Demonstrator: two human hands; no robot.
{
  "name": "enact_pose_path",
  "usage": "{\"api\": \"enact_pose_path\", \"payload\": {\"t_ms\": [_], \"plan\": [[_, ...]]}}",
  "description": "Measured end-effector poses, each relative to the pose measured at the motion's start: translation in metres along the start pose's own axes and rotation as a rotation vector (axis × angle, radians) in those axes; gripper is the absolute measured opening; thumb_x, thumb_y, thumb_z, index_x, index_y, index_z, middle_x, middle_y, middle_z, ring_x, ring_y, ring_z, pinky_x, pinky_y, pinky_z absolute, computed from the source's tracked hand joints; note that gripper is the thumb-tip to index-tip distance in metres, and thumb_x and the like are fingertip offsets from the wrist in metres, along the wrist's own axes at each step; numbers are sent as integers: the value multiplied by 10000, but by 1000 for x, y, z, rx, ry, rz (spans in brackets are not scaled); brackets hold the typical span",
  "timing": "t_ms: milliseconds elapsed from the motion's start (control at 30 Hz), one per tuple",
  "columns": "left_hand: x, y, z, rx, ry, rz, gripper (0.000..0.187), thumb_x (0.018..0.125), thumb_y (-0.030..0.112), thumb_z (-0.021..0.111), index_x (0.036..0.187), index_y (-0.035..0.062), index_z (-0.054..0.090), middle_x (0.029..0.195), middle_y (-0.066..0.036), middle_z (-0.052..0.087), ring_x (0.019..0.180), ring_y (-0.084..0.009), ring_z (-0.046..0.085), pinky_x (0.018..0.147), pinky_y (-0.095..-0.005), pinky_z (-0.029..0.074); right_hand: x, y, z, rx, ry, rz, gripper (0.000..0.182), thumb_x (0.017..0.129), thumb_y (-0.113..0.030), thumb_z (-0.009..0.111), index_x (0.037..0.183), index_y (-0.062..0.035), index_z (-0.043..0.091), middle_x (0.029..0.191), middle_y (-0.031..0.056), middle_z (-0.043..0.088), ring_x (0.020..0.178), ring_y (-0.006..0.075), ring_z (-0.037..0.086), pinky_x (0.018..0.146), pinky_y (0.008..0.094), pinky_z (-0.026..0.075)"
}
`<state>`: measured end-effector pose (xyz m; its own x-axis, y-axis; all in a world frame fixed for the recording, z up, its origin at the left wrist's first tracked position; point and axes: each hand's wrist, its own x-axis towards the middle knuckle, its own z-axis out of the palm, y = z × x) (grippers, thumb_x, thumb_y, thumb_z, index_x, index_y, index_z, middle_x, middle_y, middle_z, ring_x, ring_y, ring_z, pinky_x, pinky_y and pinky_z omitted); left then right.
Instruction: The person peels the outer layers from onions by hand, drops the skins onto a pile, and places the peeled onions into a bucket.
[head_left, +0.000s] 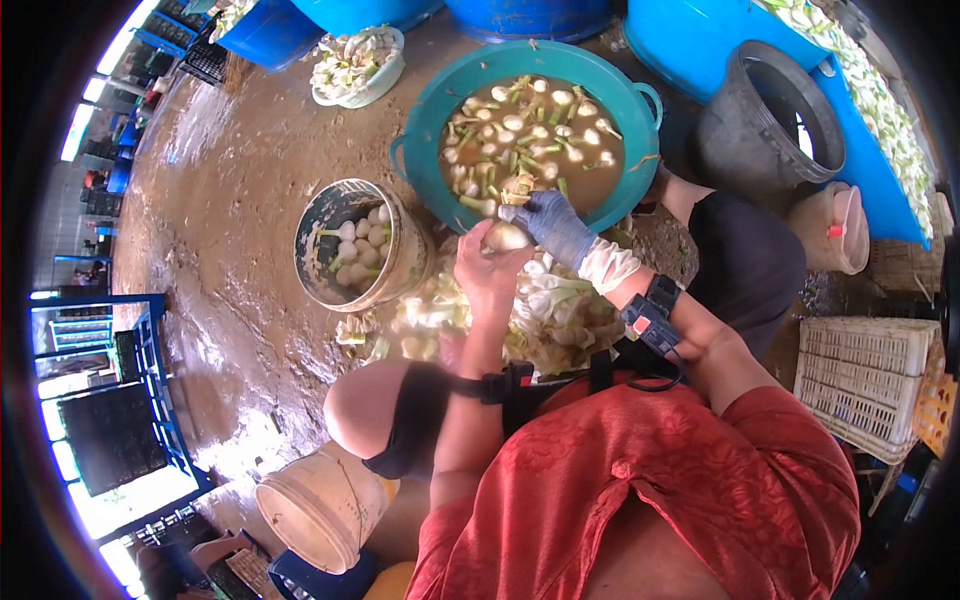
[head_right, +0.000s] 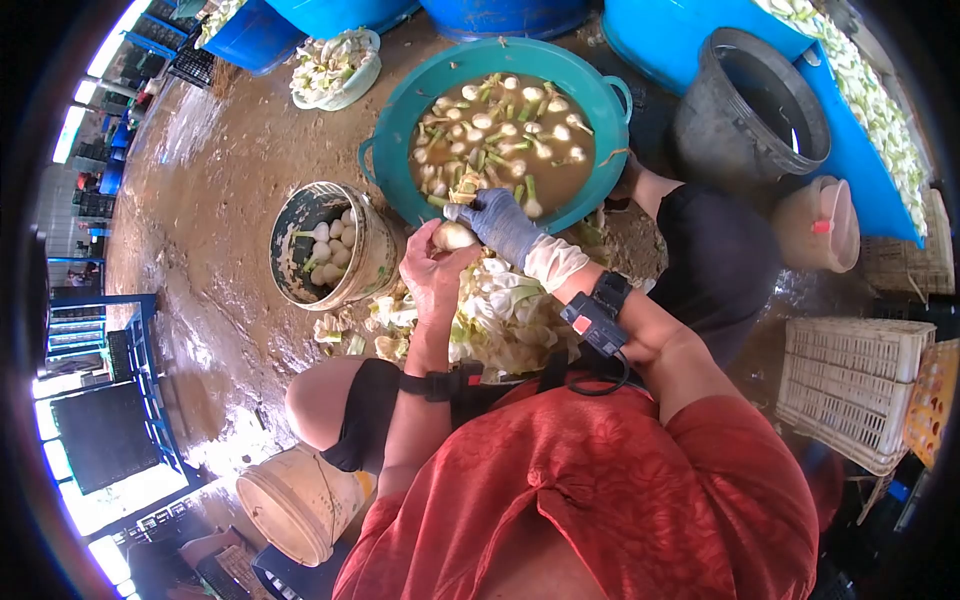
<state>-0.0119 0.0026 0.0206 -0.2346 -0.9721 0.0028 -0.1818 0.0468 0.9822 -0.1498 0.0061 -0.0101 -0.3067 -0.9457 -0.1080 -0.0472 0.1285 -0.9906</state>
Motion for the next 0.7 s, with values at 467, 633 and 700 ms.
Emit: {"api": "enact_pose_path", "payload": {"t_ms": [467,633,700], "plan": [[7,1,-5,-762,-186,-305,465,711,159,700,1093,-42,529,872,-133,639,735,-206,618,628,-286,500,-23,-16,-34,225,-176,5,227,805,-59,609,1023,6,617,857,49,639,797,119,617,709,248,496],[14,-20,-11,-994,-500,-443,461,873,400,564,1126,16,525,951,-122,632,763,-224,611,656,-342,490,-21,0,-34,-125,-85,-316,292,735,6,633,1026,4,618,850,97,658,809,158,616,750,295,495],[12,-10,-4,-913,-425,-508,462,874,403,559,1116,11,526,939,-126,629,732,-221,607,627,-331,488,-29,-10,-33,-7,-67,-226,312,725,2,647,1035,-1,619,879,100,661,809,157,613,760,295,493]]}}
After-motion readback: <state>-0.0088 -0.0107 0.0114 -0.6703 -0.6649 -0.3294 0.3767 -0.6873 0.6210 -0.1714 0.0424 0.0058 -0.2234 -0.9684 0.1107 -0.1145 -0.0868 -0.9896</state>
